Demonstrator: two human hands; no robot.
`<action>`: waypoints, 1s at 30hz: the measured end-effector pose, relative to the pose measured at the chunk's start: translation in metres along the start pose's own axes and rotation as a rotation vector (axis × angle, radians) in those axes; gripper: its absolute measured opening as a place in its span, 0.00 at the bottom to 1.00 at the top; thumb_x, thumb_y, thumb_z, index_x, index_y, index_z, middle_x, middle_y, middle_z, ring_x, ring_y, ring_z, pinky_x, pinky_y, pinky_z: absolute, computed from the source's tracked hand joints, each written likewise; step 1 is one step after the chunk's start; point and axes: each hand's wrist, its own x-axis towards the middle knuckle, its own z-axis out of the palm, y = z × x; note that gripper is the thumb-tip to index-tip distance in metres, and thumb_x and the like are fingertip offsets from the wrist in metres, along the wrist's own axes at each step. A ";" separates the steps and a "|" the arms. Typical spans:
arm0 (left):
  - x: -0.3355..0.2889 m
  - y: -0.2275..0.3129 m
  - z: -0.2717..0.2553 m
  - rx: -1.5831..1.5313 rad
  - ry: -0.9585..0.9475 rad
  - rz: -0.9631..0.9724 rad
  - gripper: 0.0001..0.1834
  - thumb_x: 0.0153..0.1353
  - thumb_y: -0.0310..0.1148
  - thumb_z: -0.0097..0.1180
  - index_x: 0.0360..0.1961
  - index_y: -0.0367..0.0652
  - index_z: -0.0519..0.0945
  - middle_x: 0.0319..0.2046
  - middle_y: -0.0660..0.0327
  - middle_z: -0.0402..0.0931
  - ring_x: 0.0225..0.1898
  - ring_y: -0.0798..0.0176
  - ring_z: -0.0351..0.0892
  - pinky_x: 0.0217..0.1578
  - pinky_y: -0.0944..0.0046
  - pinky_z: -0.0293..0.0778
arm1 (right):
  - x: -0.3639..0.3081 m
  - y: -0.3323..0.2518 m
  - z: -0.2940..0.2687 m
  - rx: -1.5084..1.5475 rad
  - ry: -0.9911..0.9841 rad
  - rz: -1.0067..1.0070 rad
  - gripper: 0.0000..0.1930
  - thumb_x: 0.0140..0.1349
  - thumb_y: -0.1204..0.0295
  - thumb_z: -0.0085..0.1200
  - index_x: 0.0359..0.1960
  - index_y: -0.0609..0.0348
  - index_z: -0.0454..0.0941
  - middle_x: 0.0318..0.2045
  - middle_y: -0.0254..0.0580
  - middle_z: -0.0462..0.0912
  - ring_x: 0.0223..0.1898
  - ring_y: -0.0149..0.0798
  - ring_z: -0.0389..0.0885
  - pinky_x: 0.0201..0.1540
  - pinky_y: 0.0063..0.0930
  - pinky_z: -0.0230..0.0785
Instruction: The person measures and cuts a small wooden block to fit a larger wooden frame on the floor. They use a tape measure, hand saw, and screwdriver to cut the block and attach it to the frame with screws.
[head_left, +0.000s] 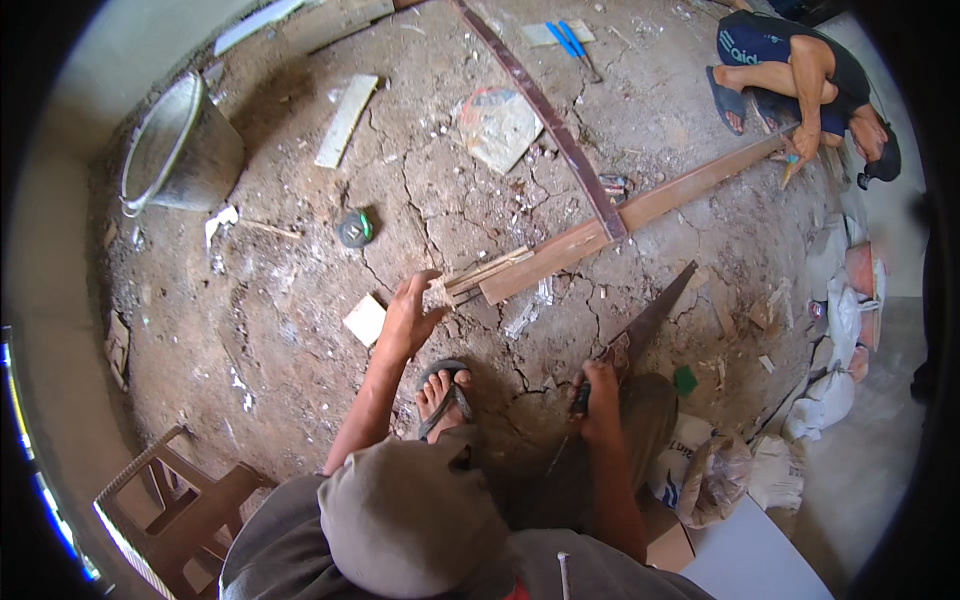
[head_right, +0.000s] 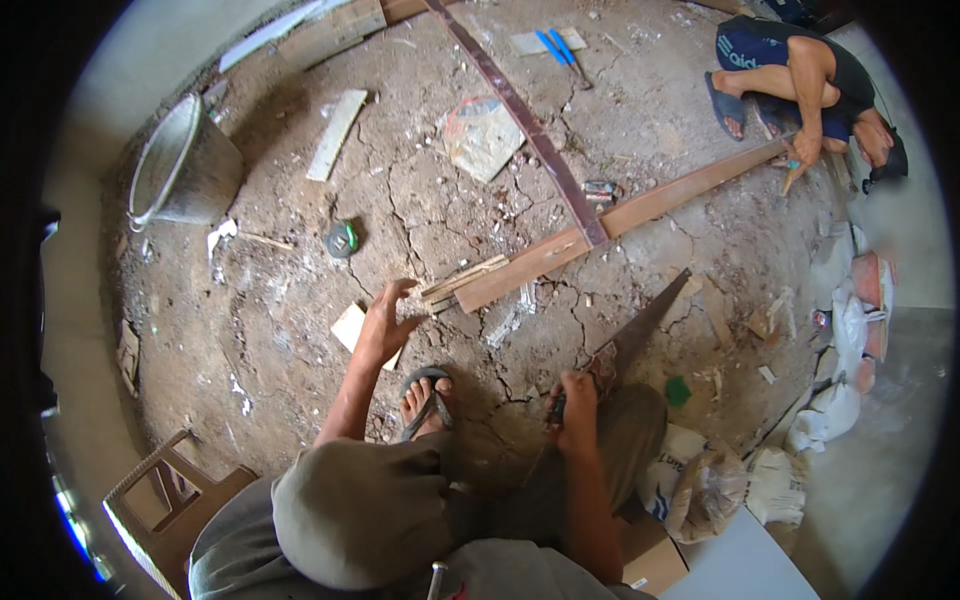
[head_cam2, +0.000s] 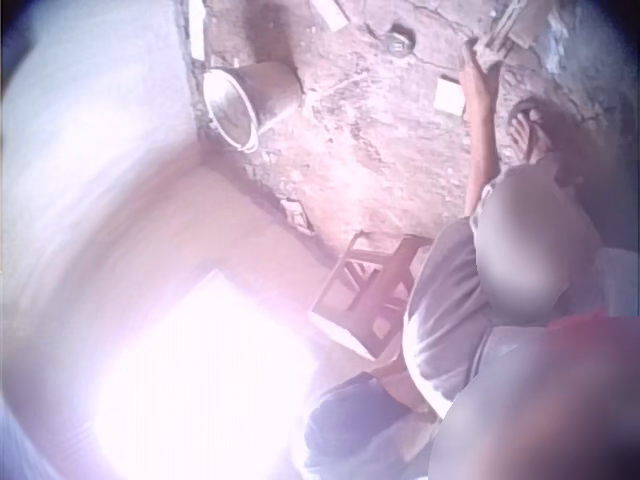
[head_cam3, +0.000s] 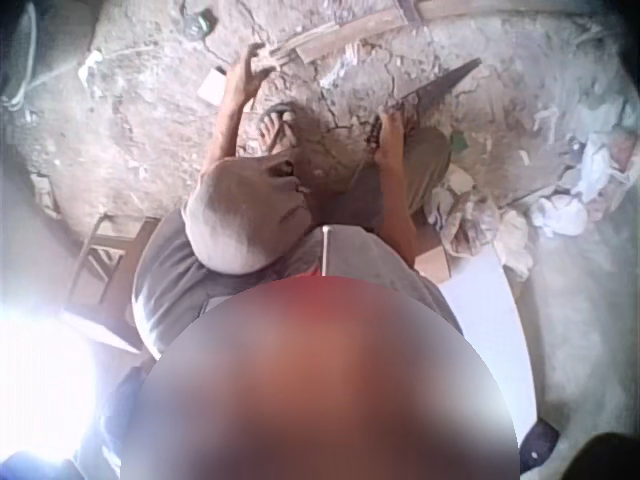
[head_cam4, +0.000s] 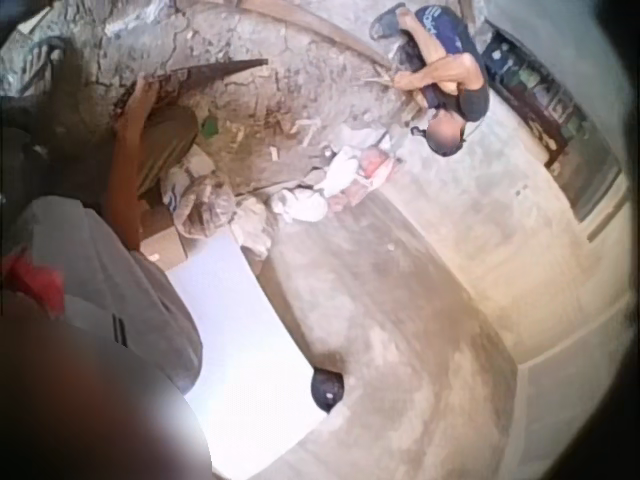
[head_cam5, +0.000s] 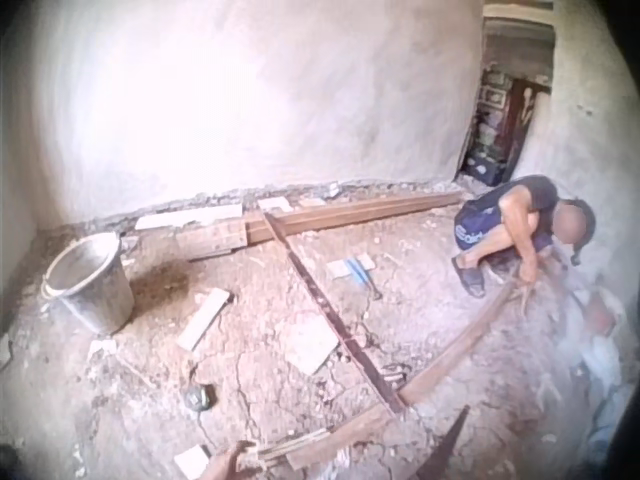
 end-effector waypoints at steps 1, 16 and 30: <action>-0.008 0.007 -0.014 0.080 0.058 0.091 0.34 0.57 0.34 0.74 0.63 0.40 0.75 0.58 0.48 0.79 0.60 0.41 0.79 0.60 0.48 0.75 | 0.001 0.012 -0.001 -0.032 -0.010 -0.028 0.07 0.74 0.63 0.52 0.44 0.51 0.71 0.28 0.37 0.76 0.18 0.32 0.74 0.15 0.29 0.66; -0.114 0.281 -0.195 -0.084 0.283 0.784 0.08 0.55 0.34 0.69 0.34 0.43 0.88 0.29 0.57 0.86 0.30 0.58 0.88 0.33 0.63 0.79 | 0.088 0.029 -0.040 -1.123 0.498 -0.487 0.39 0.53 0.64 0.76 0.63 0.67 0.68 0.62 0.65 0.71 0.61 0.65 0.75 0.64 0.52 0.71; -0.058 -0.044 -0.081 0.037 0.505 -0.789 0.34 0.61 0.37 0.72 0.64 0.38 0.72 0.61 0.47 0.73 0.60 0.48 0.73 0.61 0.49 0.72 | 0.124 0.021 -0.056 -1.434 0.545 -0.450 0.39 0.48 0.59 0.80 0.56 0.68 0.72 0.54 0.59 0.76 0.57 0.63 0.75 0.62 0.54 0.68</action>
